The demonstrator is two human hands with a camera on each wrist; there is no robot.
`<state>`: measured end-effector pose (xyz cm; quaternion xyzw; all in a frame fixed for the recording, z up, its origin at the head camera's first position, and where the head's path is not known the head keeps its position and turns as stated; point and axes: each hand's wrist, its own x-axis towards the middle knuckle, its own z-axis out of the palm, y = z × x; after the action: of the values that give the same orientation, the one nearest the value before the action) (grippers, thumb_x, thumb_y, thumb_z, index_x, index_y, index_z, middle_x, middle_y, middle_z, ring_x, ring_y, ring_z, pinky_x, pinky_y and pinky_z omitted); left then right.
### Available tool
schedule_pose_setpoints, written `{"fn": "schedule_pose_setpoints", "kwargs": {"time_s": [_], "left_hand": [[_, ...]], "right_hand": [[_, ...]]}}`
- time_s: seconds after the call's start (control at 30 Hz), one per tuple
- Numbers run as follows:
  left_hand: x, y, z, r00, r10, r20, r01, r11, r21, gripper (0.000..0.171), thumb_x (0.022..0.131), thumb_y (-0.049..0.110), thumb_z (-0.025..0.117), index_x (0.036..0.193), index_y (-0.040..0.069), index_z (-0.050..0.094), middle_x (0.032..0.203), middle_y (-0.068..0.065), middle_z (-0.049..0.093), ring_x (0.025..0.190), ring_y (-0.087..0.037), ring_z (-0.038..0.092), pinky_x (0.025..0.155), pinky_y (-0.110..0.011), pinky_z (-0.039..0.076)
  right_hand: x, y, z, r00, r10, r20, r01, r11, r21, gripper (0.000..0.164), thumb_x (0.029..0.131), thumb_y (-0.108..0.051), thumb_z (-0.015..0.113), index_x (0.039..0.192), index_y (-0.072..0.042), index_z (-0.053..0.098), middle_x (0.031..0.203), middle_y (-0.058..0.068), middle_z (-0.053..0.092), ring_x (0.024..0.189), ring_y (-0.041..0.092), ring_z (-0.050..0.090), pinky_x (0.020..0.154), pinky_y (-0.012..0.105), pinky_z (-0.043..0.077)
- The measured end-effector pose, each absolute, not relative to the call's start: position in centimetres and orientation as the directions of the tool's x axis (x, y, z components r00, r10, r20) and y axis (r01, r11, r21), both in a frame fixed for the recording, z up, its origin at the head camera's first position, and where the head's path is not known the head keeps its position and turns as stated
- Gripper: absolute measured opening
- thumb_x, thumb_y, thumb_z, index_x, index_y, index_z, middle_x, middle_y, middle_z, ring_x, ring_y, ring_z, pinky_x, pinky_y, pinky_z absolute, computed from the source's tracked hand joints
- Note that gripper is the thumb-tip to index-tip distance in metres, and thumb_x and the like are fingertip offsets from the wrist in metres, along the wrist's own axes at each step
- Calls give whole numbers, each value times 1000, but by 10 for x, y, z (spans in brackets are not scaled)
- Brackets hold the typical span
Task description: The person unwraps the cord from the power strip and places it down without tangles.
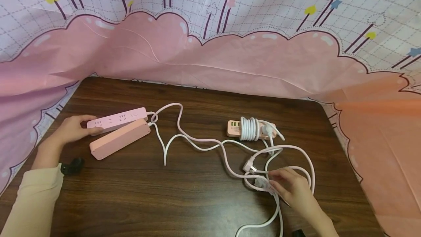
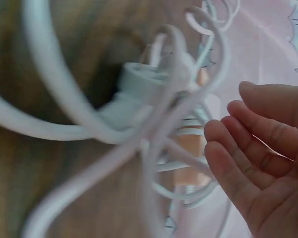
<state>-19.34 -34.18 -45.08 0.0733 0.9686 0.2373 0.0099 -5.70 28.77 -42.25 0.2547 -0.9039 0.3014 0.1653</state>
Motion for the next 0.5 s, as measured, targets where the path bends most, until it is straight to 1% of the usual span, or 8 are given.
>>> {"fn": "schedule_pose_setpoints", "kwargs": {"time_s": [0.1, 0.17, 0.23, 0.3, 0.4, 0.5], "left_hand": [[-193, -333, -437, -987, 159, -2, 140, 878, 458, 53, 83, 30, 69, 112, -13, 57, 106, -35, 59, 94, -47, 55, 79, -56, 41], [-193, -322, -426, -988, 151, 22, 144, 875, 463, 52, 85, 29, 67, 113, -13, 56, 108, -34, 58, 99, -49, 53, 82, -58, 39], [-191, -304, -411, -987, 143, 76, 162, 859, 486, 50, 85, 26, 67, 114, -13, 56, 111, -35, 57, 105, -51, 50, 87, -60, 36], [-192, -283, -397, -979, 146, 146, 200, 838, 508, 47, 85, 22, 69, 115, -11, 57, 113, -34, 57, 107, -50, 49, 88, -59, 36], [-193, -250, -379, -944, 186, 271, 309, 784, 538, 41, 83, 16, 71, 114, -8, 60, 112, -30, 59, 106, -46, 52, 86, -56, 39], [-198, -219, -370, -906, 239, 349, 406, 723, 559, 38, 81, 12, 72, 113, -6, 62, 112, -25, 61, 106, -42, 54, 86, -54, 41]], "right_hand": [[-64, 286, -409, -806, -357, 473, -567, 698, -439, 33, 61, 15, 76, 88, -3, 68, 82, 0, 64, 70, 7, 60, 64, 13, 47], [-71, 285, -401, -797, -347, 494, -566, 715, -411, 32, 62, 14, 76, 87, -3, 68, 81, 1, 64, 69, 9, 61, 63, 13, 47], [-79, 284, -392, -798, -327, 506, -549, 739, -390, 29, 63, 13, 76, 87, -2, 68, 81, 2, 65, 71, 12, 61, 63, 13, 46], [-87, 283, -385, -803, -301, 515, -532, 752, -389, 26, 66, 13, 75, 87, 0, 68, 81, 3, 64, 71, 11, 60, 63, 12, 46], [-100, 280, -377, -812, -256, 524, -504, 760, -410, 22, 69, 12, 74, 88, 2, 68, 80, 5, 64, 73, 8, 59, 64, 10, 46], [-113, 277, -373, -829, -223, 513, -471, 773, -425, 18, 73, 10, 73, 89, 3, 68, 81, 7, 63, 72, 7, 58, 64, 10, 46]]}}
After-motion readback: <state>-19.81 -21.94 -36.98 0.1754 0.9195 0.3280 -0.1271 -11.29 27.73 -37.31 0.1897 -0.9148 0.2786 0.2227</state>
